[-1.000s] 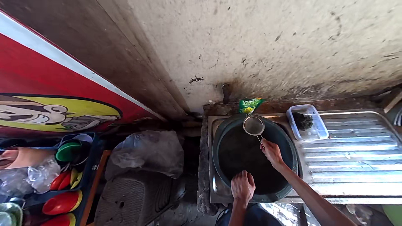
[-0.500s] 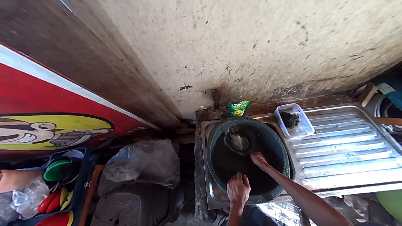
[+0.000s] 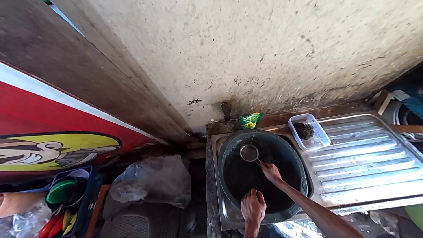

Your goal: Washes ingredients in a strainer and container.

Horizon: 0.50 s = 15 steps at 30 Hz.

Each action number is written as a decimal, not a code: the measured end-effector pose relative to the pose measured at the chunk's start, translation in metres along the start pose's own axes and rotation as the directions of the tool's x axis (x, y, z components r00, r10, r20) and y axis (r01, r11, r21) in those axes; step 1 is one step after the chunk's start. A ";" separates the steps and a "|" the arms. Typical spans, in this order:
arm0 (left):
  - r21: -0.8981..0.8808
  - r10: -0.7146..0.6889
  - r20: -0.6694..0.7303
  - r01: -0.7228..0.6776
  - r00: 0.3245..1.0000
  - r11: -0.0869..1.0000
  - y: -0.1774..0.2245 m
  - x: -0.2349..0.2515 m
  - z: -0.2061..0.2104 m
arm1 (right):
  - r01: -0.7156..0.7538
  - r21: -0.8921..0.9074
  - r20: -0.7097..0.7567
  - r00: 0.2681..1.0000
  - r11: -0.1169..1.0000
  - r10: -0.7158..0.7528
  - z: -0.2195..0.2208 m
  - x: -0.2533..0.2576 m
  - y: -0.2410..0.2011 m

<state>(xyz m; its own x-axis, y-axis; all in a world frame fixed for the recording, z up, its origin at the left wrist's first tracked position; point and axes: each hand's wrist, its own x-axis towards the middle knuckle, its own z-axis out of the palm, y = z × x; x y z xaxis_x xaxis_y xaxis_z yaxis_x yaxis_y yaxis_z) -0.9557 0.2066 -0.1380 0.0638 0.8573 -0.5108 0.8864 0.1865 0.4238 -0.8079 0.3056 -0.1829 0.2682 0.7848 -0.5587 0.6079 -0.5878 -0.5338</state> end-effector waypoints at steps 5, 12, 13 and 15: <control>0.018 -0.010 0.029 0.010 1.000 1.000 0.001 -0.003 -0.003 | -0.022 -0.010 0.039 0.999 1.000 0.023 0.001 0.000 0.006; 0.027 -0.002 -0.004 0.002 1.000 1.000 0.000 0.001 0.000 | 0.032 -0.009 0.016 0.999 0.999 -0.032 0.000 0.002 -0.001; 0.027 -0.002 -0.010 0.003 1.000 1.000 0.000 0.001 0.002 | 0.036 -0.018 0.019 0.999 0.999 -0.036 0.001 0.001 0.000; 0.033 -0.001 -0.006 0.002 1.000 0.999 0.001 -0.003 0.003 | -0.027 -0.064 0.095 0.995 0.998 0.033 0.000 0.001 0.002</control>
<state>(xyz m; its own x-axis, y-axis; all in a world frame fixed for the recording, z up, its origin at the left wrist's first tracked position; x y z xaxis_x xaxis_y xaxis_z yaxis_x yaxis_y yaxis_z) -0.9531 0.2027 -0.1385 0.0599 0.8599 -0.5070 0.9011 0.1719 0.3981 -0.8063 0.3054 -0.1848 0.2160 0.7428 -0.6337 0.6467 -0.5951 -0.4771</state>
